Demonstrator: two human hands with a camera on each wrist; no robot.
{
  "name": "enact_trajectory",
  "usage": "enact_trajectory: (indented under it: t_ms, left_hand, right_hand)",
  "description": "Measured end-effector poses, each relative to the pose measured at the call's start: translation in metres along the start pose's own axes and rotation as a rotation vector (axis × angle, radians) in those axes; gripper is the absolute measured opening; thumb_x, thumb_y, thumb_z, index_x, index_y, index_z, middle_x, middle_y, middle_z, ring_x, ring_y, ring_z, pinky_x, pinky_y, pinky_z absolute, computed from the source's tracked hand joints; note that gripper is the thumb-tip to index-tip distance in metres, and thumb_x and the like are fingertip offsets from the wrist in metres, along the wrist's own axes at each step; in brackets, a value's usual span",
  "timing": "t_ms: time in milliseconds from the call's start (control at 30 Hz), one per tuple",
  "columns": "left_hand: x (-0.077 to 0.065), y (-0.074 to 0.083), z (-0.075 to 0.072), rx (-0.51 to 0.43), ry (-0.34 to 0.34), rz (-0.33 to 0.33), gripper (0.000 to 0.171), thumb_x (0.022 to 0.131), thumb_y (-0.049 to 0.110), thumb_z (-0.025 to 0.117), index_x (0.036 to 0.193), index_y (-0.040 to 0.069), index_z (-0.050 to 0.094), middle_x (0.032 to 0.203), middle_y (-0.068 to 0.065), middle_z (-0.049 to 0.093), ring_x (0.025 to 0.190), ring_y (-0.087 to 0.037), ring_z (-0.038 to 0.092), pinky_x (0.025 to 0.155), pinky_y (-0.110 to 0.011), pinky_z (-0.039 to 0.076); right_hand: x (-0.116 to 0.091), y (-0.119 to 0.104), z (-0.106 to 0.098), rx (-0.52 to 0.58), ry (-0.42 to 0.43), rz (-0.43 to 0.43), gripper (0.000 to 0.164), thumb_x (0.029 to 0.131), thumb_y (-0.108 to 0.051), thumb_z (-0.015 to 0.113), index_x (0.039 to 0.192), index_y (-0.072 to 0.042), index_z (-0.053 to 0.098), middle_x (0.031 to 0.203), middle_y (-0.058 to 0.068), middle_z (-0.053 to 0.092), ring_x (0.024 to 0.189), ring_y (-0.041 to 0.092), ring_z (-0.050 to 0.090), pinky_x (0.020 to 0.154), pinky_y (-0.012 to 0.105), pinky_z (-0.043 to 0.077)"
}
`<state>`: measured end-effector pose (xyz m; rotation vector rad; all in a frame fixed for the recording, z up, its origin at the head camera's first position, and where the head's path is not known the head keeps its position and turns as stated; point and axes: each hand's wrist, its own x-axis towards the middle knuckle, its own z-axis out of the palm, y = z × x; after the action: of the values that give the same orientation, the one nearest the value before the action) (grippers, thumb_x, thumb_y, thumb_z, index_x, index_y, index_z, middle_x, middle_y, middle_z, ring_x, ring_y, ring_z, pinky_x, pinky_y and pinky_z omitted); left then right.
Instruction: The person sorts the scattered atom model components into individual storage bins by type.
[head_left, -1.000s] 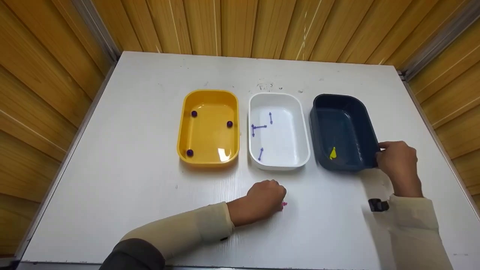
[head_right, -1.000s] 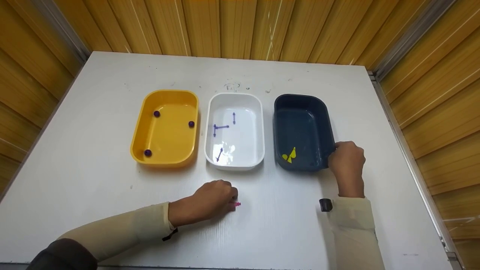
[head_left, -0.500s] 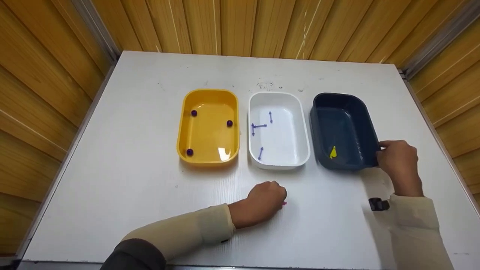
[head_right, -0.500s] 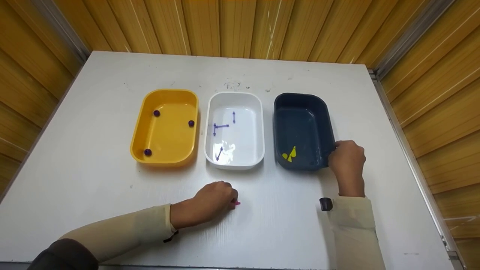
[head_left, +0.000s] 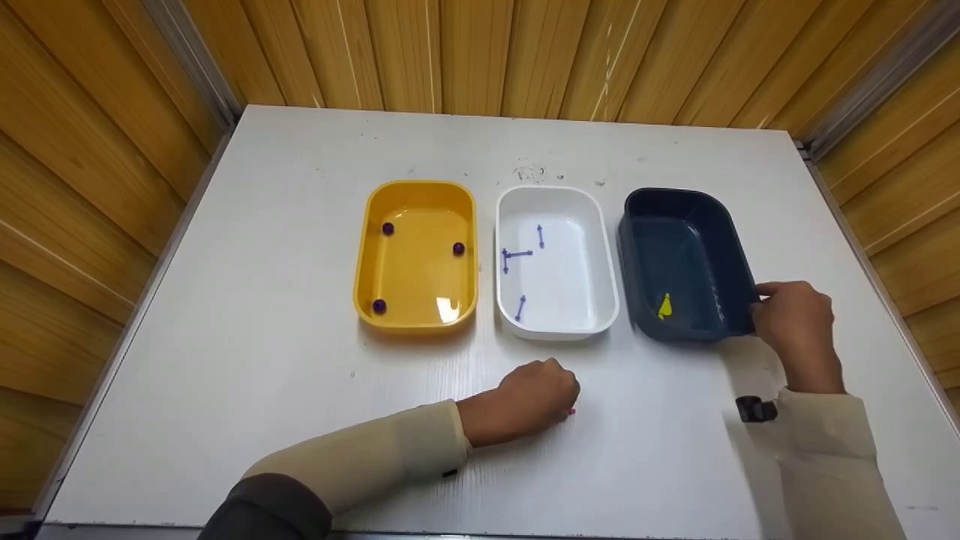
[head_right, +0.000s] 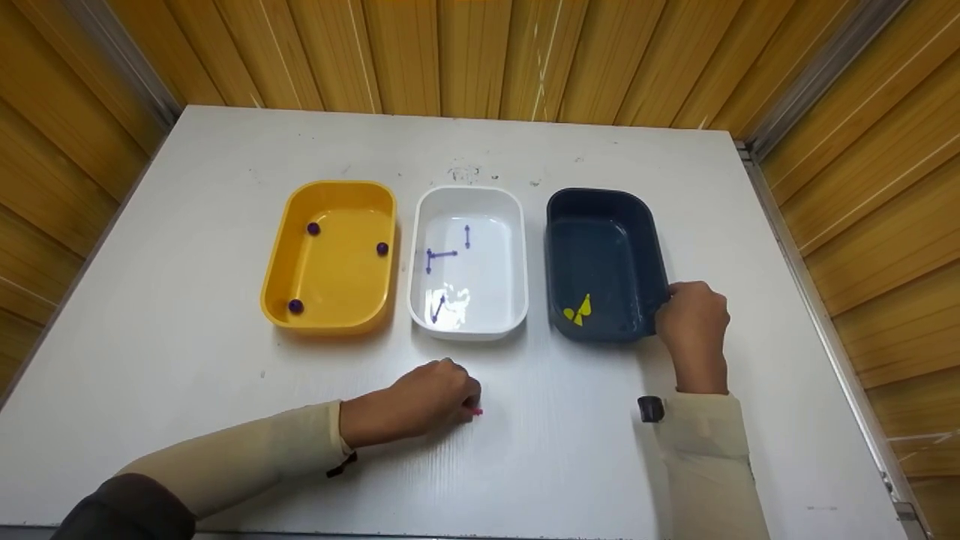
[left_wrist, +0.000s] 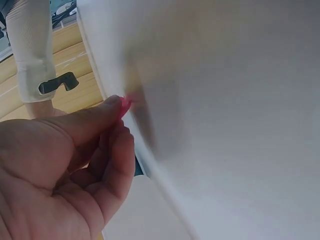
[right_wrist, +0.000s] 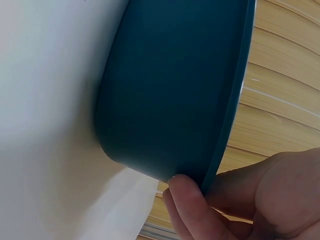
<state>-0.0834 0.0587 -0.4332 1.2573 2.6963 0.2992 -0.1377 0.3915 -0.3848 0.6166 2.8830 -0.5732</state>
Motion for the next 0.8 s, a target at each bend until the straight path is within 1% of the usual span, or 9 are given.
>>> enact_trajectory:
  t_ms: [133, 200, 333, 433, 533, 600, 667, 733, 800]
  left_hand:
    - [0.004, 0.0, -0.007, -0.023, -0.002, 0.048, 0.009, 0.085, 0.016, 0.068, 0.077, 0.018, 0.073, 0.07, 0.006, 0.071, 0.06, -0.007, 0.058, 0.047, -0.02, 0.046]
    - [0.007, 0.001, -0.012, -0.02, 0.009, 0.08, 0.007, 0.085, 0.016, 0.069, 0.081, 0.018, 0.075, 0.074, 0.007, 0.072, 0.063, -0.007, 0.061, 0.051, -0.019, 0.048]
    - [0.018, 0.004, -0.023, 0.014, 0.051, 0.148, 0.009, 0.086, 0.018, 0.07, 0.092, 0.018, 0.076, 0.083, 0.009, 0.075, 0.072, -0.004, 0.067, 0.059, -0.014, 0.052]
    - [0.03, 0.007, -0.033, 0.05, 0.07, 0.178, 0.014, 0.088, 0.019, 0.068, 0.1, 0.017, 0.075, 0.091, 0.008, 0.075, 0.079, -0.003, 0.068, 0.066, -0.012, 0.053]
    - [0.042, 0.011, -0.042, 0.096, 0.076, 0.177, 0.017, 0.09, 0.021, 0.066, 0.105, 0.017, 0.073, 0.096, 0.007, 0.074, 0.086, -0.003, 0.068, 0.072, -0.012, 0.054]
    - [0.05, 0.014, -0.046, 0.128, 0.079, 0.162, 0.019, 0.091, 0.022, 0.065, 0.108, 0.018, 0.072, 0.098, 0.007, 0.074, 0.088, -0.004, 0.067, 0.074, -0.012, 0.054]
    - [0.057, 0.016, -0.049, 0.142, 0.091, 0.146, 0.02, 0.091, 0.023, 0.064, 0.109, 0.019, 0.072, 0.098, 0.007, 0.073, 0.087, -0.003, 0.066, 0.074, -0.012, 0.054]
    - [0.065, 0.018, -0.05, 0.152, 0.115, 0.138, 0.018, 0.092, 0.023, 0.063, 0.107, 0.019, 0.072, 0.096, 0.007, 0.073, 0.084, -0.002, 0.066, 0.07, -0.012, 0.054]
    - [0.072, 0.02, -0.05, 0.158, 0.138, 0.141, 0.017, 0.093, 0.022, 0.062, 0.106, 0.019, 0.072, 0.094, 0.007, 0.073, 0.083, -0.002, 0.065, 0.068, -0.012, 0.053]
  right_hand:
    - [0.0, 0.001, 0.0, -0.003, 0.005, -0.005, 0.04, 0.092, -0.011, 0.047, 0.126, 0.009, 0.056, 0.112, 0.034, 0.063, 0.093, 0.041, 0.061, 0.059, 0.033, 0.044]
    - [0.0, 0.0, 0.0, 0.001, 0.0, 0.005, 0.04, 0.092, -0.011, 0.047, 0.126, 0.009, 0.056, 0.112, 0.034, 0.063, 0.093, 0.041, 0.061, 0.06, 0.034, 0.044]
    - [0.0, 0.0, 0.0, 0.003, -0.002, 0.009, 0.04, 0.093, -0.01, 0.047, 0.127, 0.009, 0.055, 0.113, 0.034, 0.062, 0.093, 0.04, 0.062, 0.061, 0.035, 0.045]
    - [0.0, 0.0, 0.0, 0.001, 0.0, 0.003, 0.04, 0.093, -0.009, 0.047, 0.127, 0.01, 0.055, 0.113, 0.035, 0.062, 0.089, 0.039, 0.064, 0.06, 0.033, 0.046]
    - [-0.001, 0.001, 0.0, -0.002, 0.0, 0.0, 0.04, 0.093, -0.009, 0.047, 0.127, 0.011, 0.055, 0.112, 0.035, 0.062, 0.086, 0.037, 0.065, 0.056, 0.03, 0.044]
    - [-0.001, 0.001, 0.0, 0.002, 0.0, 0.007, 0.04, 0.093, -0.009, 0.046, 0.127, 0.01, 0.055, 0.112, 0.035, 0.062, 0.086, 0.037, 0.065, 0.056, 0.029, 0.042]
    - [-0.001, 0.0, 0.0, 0.004, -0.002, 0.015, 0.04, 0.093, -0.009, 0.046, 0.127, 0.01, 0.055, 0.112, 0.035, 0.062, 0.088, 0.038, 0.064, 0.056, 0.029, 0.042]
    - [0.0, 0.0, 0.0, 0.012, -0.008, 0.029, 0.041, 0.093, -0.01, 0.046, 0.128, 0.01, 0.054, 0.113, 0.036, 0.061, 0.088, 0.038, 0.064, 0.057, 0.03, 0.043]
    - [0.0, -0.001, 0.0, 0.014, -0.013, 0.04, 0.042, 0.093, -0.009, 0.045, 0.129, 0.01, 0.053, 0.114, 0.036, 0.06, 0.089, 0.038, 0.064, 0.058, 0.03, 0.044]
